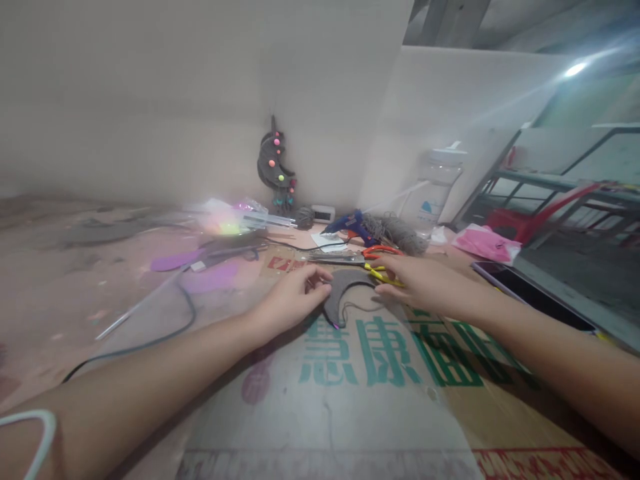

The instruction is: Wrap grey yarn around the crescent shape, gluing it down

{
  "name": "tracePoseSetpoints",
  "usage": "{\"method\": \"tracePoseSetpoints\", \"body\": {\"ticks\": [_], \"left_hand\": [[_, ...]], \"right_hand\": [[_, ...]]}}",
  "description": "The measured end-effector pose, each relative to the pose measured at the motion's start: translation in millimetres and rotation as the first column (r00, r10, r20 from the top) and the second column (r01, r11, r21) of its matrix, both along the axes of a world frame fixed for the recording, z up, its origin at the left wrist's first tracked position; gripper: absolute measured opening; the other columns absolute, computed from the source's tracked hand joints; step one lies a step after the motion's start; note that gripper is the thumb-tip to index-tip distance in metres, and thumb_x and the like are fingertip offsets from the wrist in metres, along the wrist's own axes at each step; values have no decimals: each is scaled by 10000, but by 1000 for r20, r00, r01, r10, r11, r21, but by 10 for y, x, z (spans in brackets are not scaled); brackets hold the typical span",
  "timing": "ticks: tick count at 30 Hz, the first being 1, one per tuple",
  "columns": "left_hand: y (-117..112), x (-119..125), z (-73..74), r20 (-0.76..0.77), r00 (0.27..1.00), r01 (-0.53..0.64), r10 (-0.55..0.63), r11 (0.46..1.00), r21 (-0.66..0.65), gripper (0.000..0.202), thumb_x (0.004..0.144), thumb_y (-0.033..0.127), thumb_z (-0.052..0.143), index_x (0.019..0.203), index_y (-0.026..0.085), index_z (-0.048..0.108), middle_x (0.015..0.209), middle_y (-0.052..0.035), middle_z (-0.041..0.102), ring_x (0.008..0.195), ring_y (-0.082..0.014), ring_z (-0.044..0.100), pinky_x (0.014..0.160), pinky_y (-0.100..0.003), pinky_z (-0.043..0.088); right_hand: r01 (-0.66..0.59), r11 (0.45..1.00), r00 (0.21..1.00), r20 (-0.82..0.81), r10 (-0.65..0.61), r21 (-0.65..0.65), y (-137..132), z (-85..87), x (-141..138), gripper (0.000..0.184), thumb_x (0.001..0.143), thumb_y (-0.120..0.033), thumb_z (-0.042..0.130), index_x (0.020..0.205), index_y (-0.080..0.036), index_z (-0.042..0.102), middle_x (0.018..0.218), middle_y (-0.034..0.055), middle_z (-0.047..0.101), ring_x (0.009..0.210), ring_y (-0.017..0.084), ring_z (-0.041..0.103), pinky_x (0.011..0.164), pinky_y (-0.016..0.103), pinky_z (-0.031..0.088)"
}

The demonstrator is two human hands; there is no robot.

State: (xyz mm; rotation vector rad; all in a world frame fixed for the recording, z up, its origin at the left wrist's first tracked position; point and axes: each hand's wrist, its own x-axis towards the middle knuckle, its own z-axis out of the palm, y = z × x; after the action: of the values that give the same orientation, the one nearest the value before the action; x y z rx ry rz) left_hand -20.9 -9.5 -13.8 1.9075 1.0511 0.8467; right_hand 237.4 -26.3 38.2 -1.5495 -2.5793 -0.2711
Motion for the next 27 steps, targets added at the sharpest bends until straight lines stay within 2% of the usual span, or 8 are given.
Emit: {"method": "tracePoseSetpoints", "body": {"ticks": [2, 6, 9, 12, 17, 21, 25, 27], "left_hand": [[-7, -1, 10, -24, 1000, -3, 3, 1000, 3, 269, 853, 360, 558, 1023, 170, 642, 764, -22, 652, 672, -162, 587, 601, -256, 439], [-26, -1, 36, -68, 998, 3, -1, 1000, 25, 251, 842, 344, 559, 998, 172, 657, 852, -42, 681, 742, -175, 607, 646, -266, 453], [-26, -3, 31, -73, 997, 9, -6, 999, 35, 243, 842, 336, 555, 990, 174, 660, 864, -44, 690, 752, -178, 615, 663, -272, 458], [-12, -6, 11, -66, 998, 10, -7, 999, 42, 244, 844, 341, 557, 994, 180, 662, 855, -41, 691, 746, -179, 621, 658, -271, 458], [-9, -8, 3, -73, 997, 13, -9, 998, 66, 244, 859, 358, 550, 991, 189, 666, 853, -35, 694, 737, -177, 609, 654, -272, 451], [-52, -8, 47, -50, 998, 37, -34, 998, 59, 278, 860, 389, 569, 1032, 187, 653, 804, -24, 681, 698, -168, 602, 631, -262, 446], [-101, -14, 100, 8, 996, 89, -89, 996, 0, 408, 862, 491, 577, 1119, 180, 633, 884, -49, 699, 783, -187, 635, 693, -273, 474], [-118, -21, 116, 7, 993, 115, -115, 993, 5, 434, 851, 514, 591, 1125, 182, 646, 938, -58, 703, 813, -193, 633, 710, -274, 472]], "right_hand": [[-26, 1000, 999, 40, 25, 2, -10, -35, -36, 291, 882, -342, 625, 1138, -207, 649, 1118, 95, 707, 923, 257, 682, 703, 330, 497], [-34, 999, 998, 46, 32, 38, -13, -142, -156, 224, 921, -207, 536, 1090, -207, 683, 1075, 92, 724, 937, 247, 673, 758, 337, 496], [-38, 997, 999, 12, 38, 65, 26, -207, -178, 229, 915, -216, 561, 1102, -188, 690, 1059, 117, 727, 960, 259, 663, 783, 347, 498], [-102, 986, 994, -17, 105, 135, 81, -272, -139, 190, 905, -207, 572, 1039, -198, 705, 977, 95, 732, 923, 230, 658, 788, 323, 495], [-232, 932, 970, 133, 202, 279, 134, -343, -65, 219, 939, -190, 492, 863, -148, 693, 822, 109, 682, 779, 211, 622, 715, 322, 459], [-300, 886, 954, 137, 268, 353, 102, -257, -63, 242, 958, -210, 459, 835, -151, 658, 866, 122, 663, 753, 209, 591, 666, 330, 416], [-261, 865, 962, 41, 270, 429, -58, -74, -158, 282, 987, -240, 405, 845, -192, 643, 829, 88, 669, 707, 194, 573, 622, 327, 373], [-291, 857, 954, 68, 290, 425, -155, 0, -220, 284, 994, -248, 405, 844, -202, 642, 778, 71, 654, 693, 192, 566, 632, 331, 369]]}}
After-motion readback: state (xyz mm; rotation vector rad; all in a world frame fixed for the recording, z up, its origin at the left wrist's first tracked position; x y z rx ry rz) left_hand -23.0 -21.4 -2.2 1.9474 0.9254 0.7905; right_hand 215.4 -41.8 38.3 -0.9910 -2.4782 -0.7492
